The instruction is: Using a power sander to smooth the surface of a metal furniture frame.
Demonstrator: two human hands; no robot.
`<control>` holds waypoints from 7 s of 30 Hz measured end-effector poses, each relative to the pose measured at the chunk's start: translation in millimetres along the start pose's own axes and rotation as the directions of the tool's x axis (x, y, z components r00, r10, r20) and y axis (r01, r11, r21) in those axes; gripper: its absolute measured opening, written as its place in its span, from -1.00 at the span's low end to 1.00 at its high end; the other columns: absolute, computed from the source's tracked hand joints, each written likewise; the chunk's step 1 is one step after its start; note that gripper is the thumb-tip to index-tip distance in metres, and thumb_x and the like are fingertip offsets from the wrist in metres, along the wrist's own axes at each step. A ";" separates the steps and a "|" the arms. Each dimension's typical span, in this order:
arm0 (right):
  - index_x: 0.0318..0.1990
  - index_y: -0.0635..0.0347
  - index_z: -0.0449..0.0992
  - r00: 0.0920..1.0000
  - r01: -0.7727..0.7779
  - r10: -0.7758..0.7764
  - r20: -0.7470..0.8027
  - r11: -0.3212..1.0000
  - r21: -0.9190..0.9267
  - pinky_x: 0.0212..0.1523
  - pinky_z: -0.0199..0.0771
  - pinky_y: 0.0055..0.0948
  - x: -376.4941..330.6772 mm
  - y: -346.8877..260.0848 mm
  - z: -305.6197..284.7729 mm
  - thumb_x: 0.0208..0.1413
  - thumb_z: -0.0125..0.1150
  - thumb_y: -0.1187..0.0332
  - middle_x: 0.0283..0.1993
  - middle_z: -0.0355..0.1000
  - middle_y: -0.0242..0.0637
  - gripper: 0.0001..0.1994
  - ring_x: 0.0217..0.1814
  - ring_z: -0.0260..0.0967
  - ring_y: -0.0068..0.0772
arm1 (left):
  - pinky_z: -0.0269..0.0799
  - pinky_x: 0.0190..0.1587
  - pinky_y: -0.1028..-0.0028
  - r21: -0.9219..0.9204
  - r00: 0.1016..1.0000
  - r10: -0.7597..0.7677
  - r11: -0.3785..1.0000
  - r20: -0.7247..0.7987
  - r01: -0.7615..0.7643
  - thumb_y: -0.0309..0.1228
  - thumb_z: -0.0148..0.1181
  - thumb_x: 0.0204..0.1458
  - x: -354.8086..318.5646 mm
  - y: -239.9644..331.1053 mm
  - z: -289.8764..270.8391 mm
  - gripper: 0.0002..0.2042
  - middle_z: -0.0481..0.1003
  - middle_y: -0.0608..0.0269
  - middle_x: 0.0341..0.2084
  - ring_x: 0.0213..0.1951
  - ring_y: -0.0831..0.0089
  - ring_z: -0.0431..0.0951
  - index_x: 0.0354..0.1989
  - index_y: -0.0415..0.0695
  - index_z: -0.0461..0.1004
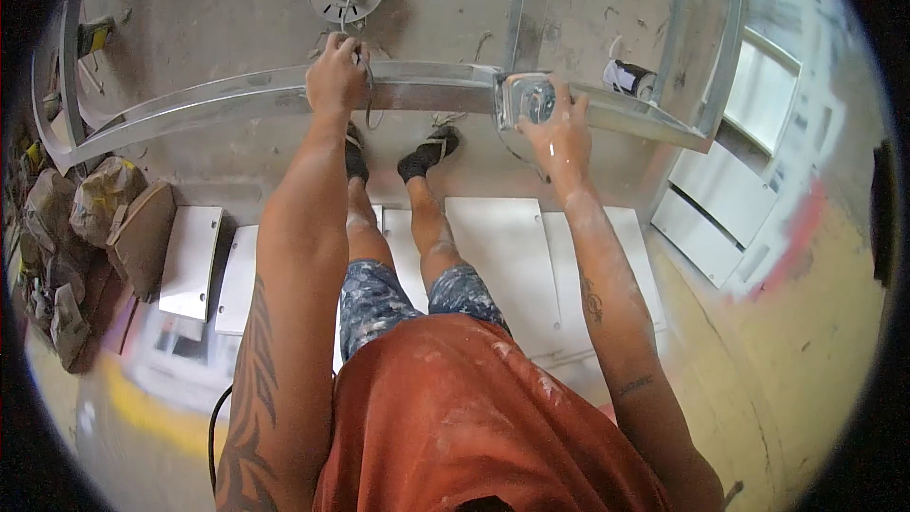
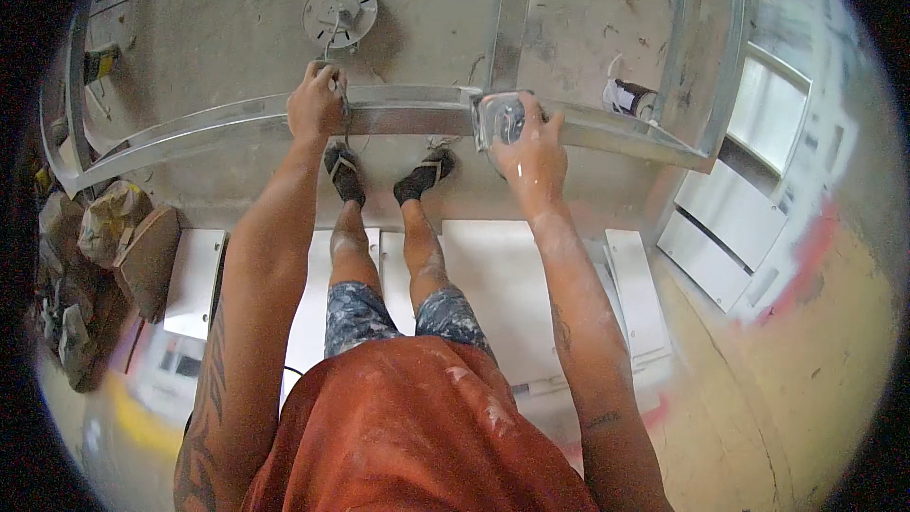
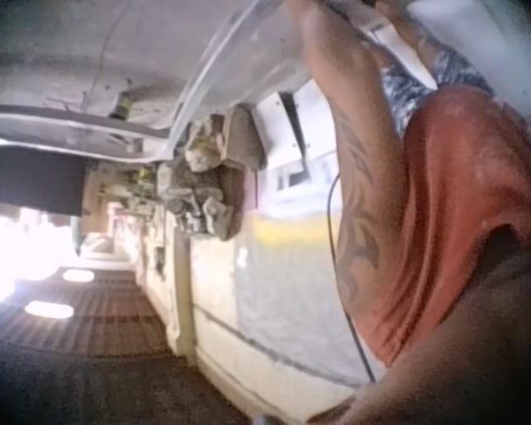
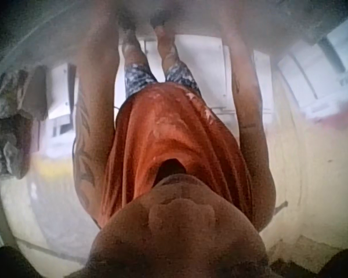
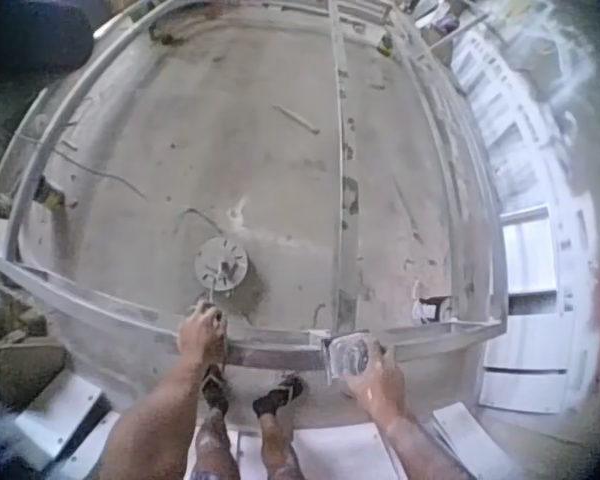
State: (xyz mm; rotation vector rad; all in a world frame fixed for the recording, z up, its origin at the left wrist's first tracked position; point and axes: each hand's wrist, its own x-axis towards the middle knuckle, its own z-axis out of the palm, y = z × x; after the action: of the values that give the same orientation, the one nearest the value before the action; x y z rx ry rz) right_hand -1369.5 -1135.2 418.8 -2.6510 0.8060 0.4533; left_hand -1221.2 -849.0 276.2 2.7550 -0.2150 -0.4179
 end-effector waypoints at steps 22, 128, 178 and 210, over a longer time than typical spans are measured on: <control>0.32 -0.18 0.25 0.990 -0.029 0.023 0.137 0.999 0.038 -0.02 0.60 0.10 -10.9 -5.2 -7.9 -0.09 0.53 0.24 0.14 0.29 0.12 -0.22 0.00 0.50 0.35 | 0.57 -0.10 0.12 0.010 1.000 -0.017 1.000 0.024 0.016 -0.11 0.14 0.23 6.8 8.2 -3.7 -0.74 0.56 0.36 0.03 -0.14 0.06 0.66 -0.13 0.04 0.65; 0.30 -0.24 0.47 0.527 0.849 -0.623 0.577 0.407 -0.336 -0.15 0.63 -0.04 108.6 -102.8 50.9 0.09 0.21 0.49 0.01 0.39 0.06 -0.42 -0.17 0.60 0.12 | 0.57 -0.06 0.06 -0.028 0.995 0.062 0.998 -0.079 -0.064 -0.09 0.05 0.31 3.1 -10.3 8.4 -0.70 0.57 0.28 0.01 -0.11 0.01 0.66 -0.07 0.03 0.63; 0.22 -0.44 0.42 0.838 0.542 -0.517 0.175 0.825 -0.161 -0.11 0.60 0.01 81.5 52.0 -37.7 -0.02 0.49 0.28 0.08 0.34 -0.11 -0.38 -0.04 0.54 0.19 | 0.57 -0.04 0.10 0.006 0.999 -0.021 1.000 0.036 0.020 -0.05 0.06 0.31 4.8 -1.8 6.2 -0.67 0.57 0.32 0.05 -0.08 0.03 0.65 -0.05 0.03 0.65; 0.20 -0.42 0.46 0.748 0.585 -0.453 0.485 0.796 -0.158 -0.05 0.59 -0.05 33.8 36.6 -44.1 -0.13 0.48 0.47 0.15 0.33 -0.07 -0.31 0.01 0.53 0.17 | 0.55 -0.01 0.10 0.014 1.000 -0.029 0.999 -0.004 0.029 -0.11 0.09 0.25 3.5 2.3 5.2 -0.71 0.59 0.34 -0.01 -0.10 0.06 0.66 -0.11 0.05 0.67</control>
State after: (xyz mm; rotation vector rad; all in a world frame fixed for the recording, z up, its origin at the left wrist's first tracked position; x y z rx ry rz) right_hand -1355.1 -1197.6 436.9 -2.7180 -0.1786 1.0087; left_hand -1219.7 -853.4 271.4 2.7755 -0.1777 -0.4209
